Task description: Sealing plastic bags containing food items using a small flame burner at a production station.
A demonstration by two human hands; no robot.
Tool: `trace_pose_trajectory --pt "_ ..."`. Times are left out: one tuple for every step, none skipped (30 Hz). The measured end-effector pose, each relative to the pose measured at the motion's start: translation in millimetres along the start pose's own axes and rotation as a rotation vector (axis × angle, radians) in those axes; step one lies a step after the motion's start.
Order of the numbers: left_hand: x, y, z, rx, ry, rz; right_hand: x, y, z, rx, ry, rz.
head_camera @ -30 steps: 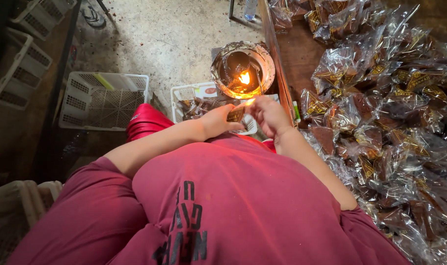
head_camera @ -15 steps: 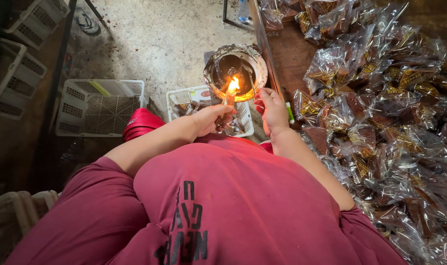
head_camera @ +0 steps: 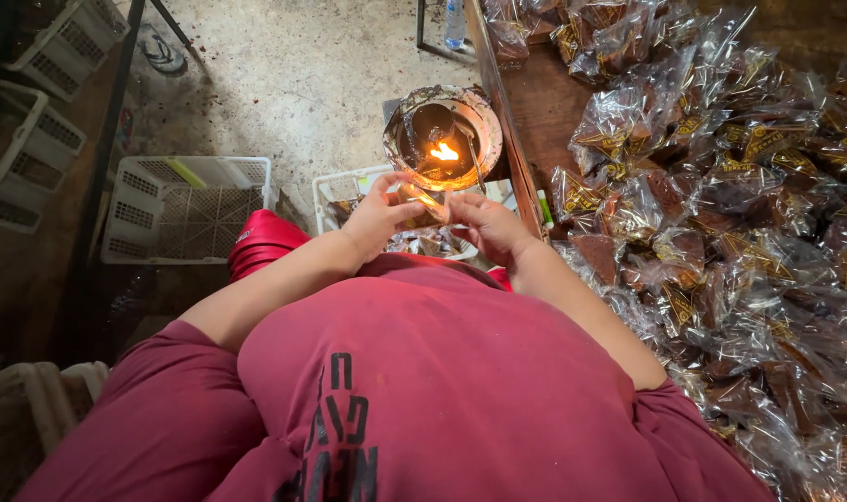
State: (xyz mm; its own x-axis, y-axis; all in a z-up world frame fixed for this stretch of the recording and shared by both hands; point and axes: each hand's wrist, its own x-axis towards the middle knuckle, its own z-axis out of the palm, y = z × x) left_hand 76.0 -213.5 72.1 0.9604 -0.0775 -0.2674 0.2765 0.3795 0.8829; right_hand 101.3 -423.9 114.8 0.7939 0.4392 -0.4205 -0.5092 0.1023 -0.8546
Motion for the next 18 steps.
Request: trace_pose_trajectory --pt "7 -9 -5 -0.001 -0.002 0.001 6 8 -7 -0.002 0.002 -0.001" --pt "15 -19 -8 0.097 -0.083 0.056 11 17 -14 -0.165 -0.04 0.006" --pt "23 -29 -11 0.195 -0.165 0.112 16 26 -22 -0.329 -0.081 0.014" --pt "26 -35 -16 0.193 -0.171 0.111 20 24 -24 -0.329 -0.074 0.013" --pt "29 -41 -20 0.155 -0.164 0.083 25 22 -25 -0.587 0.119 -0.086" --pt "33 -47 -24 0.116 -0.157 0.054 30 21 -27 -0.843 0.315 -0.186" --pt "22 -35 -18 0.114 -0.163 0.053 19 9 -32 -0.845 0.322 -0.184" --pt "11 -21 -12 0.216 -0.034 0.016 10 -4 -35 -0.92 0.388 -0.326" --pt "1 -6 -7 0.317 0.095 -0.021 0 -17 -38 -0.992 0.454 -0.469" --pt "1 -6 -19 0.316 0.094 -0.016 9 -17 -68 -0.994 0.455 -0.474" --pt "2 -5 -30 0.351 0.251 -0.099 18 -18 -98 -1.224 0.617 -0.601" --pt "0 -5 -42 0.383 0.411 -0.184 27 -18 -128 -1.453 0.778 -0.728" --pt "23 -41 -63 0.38 0.412 -0.182 30 -14 -151 -1.455 0.776 -0.731" --pt "47 -75 -85 0.388 0.365 -0.181 34 -11 -173 -1.595 0.691 -0.303" --pt "71 -108 -106 0.396 0.318 -0.18 38 -8 -195 -1.687 0.587 0.134" --pt "55 -83 -89 0.396 0.32 -0.174 33 -14 -190 -1.688 0.589 0.126" --pt "38 -58 -73 0.415 0.262 -0.154 27 -20 -186 -1.638 0.638 0.134" --pt "20 -34 -55 0.432 0.204 -0.137 20 -26 -182 -1.59 0.687 0.144"
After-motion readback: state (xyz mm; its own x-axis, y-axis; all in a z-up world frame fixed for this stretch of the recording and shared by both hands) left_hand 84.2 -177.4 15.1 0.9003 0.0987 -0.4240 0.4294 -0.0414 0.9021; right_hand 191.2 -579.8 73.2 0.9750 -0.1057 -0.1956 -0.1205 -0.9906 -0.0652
